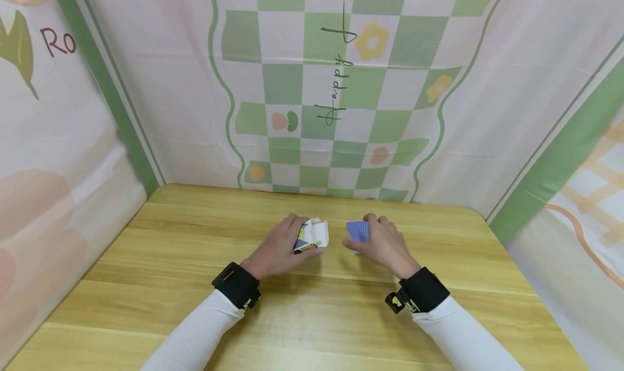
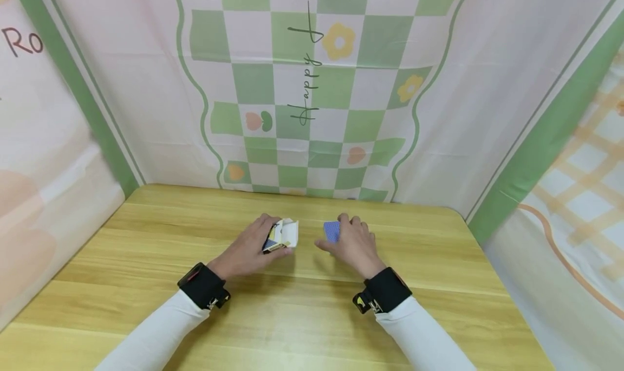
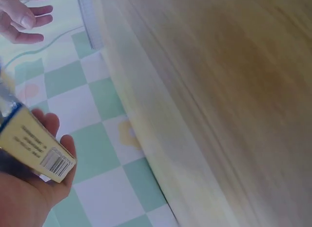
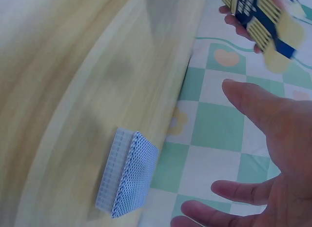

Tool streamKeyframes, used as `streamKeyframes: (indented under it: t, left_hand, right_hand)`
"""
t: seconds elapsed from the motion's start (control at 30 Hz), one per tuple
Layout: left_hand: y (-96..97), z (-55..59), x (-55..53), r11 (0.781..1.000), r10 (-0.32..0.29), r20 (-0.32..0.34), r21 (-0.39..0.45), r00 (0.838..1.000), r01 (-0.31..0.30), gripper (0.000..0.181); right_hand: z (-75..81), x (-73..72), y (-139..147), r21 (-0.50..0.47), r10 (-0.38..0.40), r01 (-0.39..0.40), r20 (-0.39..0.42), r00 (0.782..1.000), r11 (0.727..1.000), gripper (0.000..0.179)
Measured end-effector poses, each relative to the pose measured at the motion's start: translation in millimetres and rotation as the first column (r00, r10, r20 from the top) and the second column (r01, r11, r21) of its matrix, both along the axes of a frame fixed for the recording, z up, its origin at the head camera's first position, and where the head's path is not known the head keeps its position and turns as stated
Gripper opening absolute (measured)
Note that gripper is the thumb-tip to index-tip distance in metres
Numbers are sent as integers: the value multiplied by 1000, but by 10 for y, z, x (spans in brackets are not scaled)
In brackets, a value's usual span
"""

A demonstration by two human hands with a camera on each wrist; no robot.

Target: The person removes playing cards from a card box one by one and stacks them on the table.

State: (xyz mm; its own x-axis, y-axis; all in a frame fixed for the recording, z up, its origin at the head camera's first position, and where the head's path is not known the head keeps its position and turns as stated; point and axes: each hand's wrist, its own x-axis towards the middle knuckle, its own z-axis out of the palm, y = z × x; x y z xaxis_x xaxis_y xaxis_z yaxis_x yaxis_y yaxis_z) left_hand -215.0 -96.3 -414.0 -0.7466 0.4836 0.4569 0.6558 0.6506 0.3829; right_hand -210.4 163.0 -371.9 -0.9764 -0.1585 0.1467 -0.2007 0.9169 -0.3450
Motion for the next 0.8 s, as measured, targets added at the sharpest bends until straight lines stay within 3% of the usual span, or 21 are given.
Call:
streamKeyframes:
  t: [0.17, 0.33, 0.4, 0.5, 0.6, 0.67, 0.8]
  left_hand:
    - [-5, -3, -33, 998, 29, 44, 51, 999, -31, 63]
    - [17, 29, -120, 991, 137, 99, -15, 986, -136, 66]
    - [32, 45, -165, 982, 188, 166, -52, 968, -182, 69]
    - [55, 59, -218, 961, 274, 269, -117, 923, -251, 81]
    - [80, 50, -250, 940, 336, 318, -166, 887, -296, 92]
    - [92, 36, -256, 927, 368, 316, -195, 874, -320, 94]
    - [107, -5, -233, 897, 417, 273, -280, 867, -343, 78]
  right_hand:
    - [-18, 65, 6, -46, 11, -11, 17, 1000, 999, 85]
    - [-38, 79, 31, -91, 9, -5, 47, 999, 996, 85]
    - [-50, 82, 43, -105, 6, 1, 61, 998, 994, 85]
    - [-71, 90, 61, -116, 6, 3, 74, 997, 993, 86]
    - [-91, 103, 74, -121, 8, 2, 81, 997, 993, 88]
    - [-105, 111, 74, -124, 7, 2, 77, 997, 992, 88]
    - [-146, 131, 61, -130, 5, 3, 67, 998, 992, 86]
